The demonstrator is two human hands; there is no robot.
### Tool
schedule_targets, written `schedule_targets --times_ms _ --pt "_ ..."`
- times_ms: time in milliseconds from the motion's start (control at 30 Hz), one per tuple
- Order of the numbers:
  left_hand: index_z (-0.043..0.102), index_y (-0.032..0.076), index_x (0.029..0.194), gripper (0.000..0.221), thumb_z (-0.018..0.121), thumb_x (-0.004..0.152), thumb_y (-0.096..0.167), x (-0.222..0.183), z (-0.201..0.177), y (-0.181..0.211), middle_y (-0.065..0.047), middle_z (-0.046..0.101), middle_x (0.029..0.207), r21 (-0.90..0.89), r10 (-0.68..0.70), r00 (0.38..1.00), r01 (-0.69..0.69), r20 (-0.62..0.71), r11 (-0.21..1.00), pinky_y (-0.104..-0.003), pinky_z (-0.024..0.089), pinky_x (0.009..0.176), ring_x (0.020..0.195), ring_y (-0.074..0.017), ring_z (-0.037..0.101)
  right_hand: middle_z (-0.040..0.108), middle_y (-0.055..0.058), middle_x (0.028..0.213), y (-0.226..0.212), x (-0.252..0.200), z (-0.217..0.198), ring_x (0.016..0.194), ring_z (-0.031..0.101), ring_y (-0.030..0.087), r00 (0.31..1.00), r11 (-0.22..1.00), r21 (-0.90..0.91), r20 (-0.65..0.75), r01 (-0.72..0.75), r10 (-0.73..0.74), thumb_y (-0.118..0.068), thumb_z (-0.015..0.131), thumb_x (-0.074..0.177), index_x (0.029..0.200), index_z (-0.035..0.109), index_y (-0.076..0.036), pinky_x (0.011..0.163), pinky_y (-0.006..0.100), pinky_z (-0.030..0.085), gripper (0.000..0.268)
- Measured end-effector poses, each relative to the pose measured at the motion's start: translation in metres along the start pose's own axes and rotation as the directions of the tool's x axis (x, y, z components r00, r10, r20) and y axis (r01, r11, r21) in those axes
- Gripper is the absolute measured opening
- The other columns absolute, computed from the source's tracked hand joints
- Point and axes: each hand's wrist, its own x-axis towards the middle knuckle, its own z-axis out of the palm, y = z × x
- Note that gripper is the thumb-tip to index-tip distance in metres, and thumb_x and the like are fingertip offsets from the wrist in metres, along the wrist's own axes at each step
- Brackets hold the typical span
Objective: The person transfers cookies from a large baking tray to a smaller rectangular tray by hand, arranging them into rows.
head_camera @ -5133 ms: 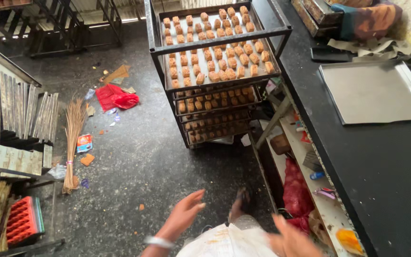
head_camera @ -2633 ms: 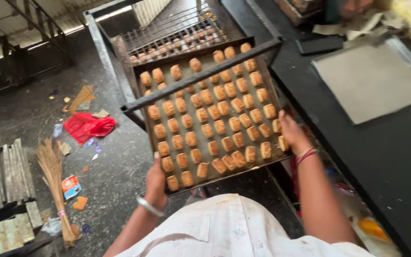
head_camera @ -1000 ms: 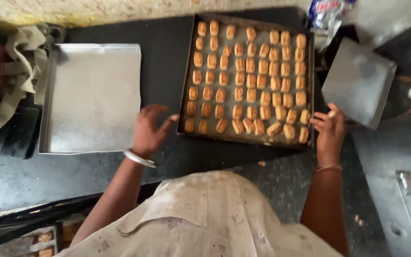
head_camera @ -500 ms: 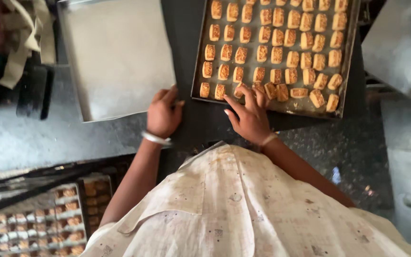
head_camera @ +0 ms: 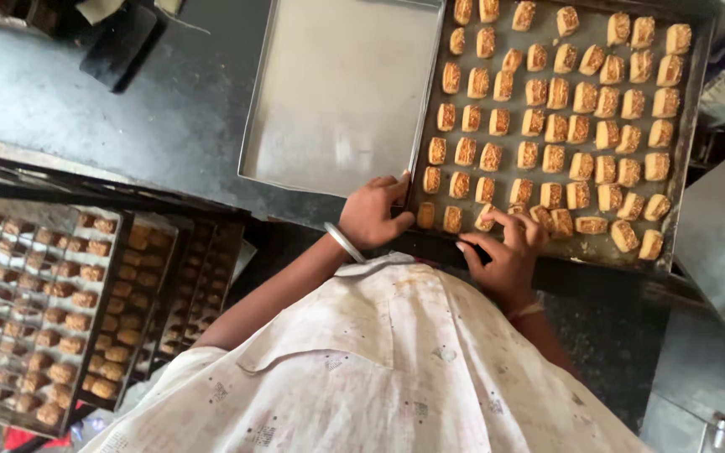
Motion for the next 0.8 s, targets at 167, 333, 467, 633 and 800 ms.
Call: schedule_targets --times_ms 167,333,467,633,800 --pt "0.060 0.003 0.133 0.064 0.069 0.078 0.033 -0.005 0.021 0.014 -0.015 0.067 0.097 -0.016 -0.104 0.994 0.103 -0.018 0.995 -0.047 0.055 0.077 0.092 -0.0373 0.067 0.065 -0.002 0.123 0.020 -0.002 -0.010 0.128 0.048 0.029 0.998 0.999 -0.002 0.046 0.048 -0.048 -0.027 0.086 0.077 0.085 0.081 -0.022 0.111 0.051 0.030 0.010" --pt "0.073 0.012 0.117 0.042 0.070 0.086 0.041 -0.001 0.025 0.012 -0.012 0.069 0.088 0.061 -0.169 0.985 0.171 -0.040 0.983 -0.046 0.053 0.070 0.080 -0.0337 0.068 0.066 0.000 0.121 0.029 -0.002 -0.011 0.123 0.051 0.029 0.996 0.996 0.055 0.056 0.068 -0.071 -0.027 0.085 0.081 0.091 0.080 -0.022 0.108 0.050 0.033 0.013" --pt "0.080 0.017 0.111 0.037 0.069 0.090 0.046 0.002 0.030 0.018 -0.007 0.070 0.074 0.151 -0.172 0.954 0.212 -0.245 0.966 -0.043 0.052 0.057 0.063 -0.0274 0.068 0.063 0.001 0.126 0.040 -0.003 -0.021 0.124 0.057 0.027 0.997 0.913 0.402 0.054 -0.069 0.051 -0.022 0.080 0.095 0.115 0.072 -0.015 0.111 0.042 0.043 0.022" --pt "0.079 0.020 0.108 0.035 0.072 0.090 0.049 0.003 0.030 0.026 -0.006 0.070 0.070 0.127 -0.284 0.919 0.328 -0.275 0.936 -0.039 0.052 0.059 0.063 -0.0237 0.069 0.067 0.005 0.122 0.045 0.023 -0.020 0.118 0.057 0.030 0.976 0.965 0.238 0.159 0.107 -0.147 -0.019 0.084 0.090 0.123 0.073 -0.011 0.107 0.044 0.042 0.036" --pt "0.066 0.012 0.118 0.051 0.080 0.084 0.047 0.008 0.028 0.036 -0.010 0.065 0.102 0.151 0.039 0.918 0.023 -0.394 0.988 -0.041 0.052 0.084 0.098 -0.0287 0.063 0.073 0.003 0.115 0.038 0.047 -0.021 0.114 0.060 0.027 0.931 0.982 0.107 0.318 0.153 -0.180 -0.025 0.084 0.084 0.124 0.073 -0.013 0.097 0.048 0.039 0.043"
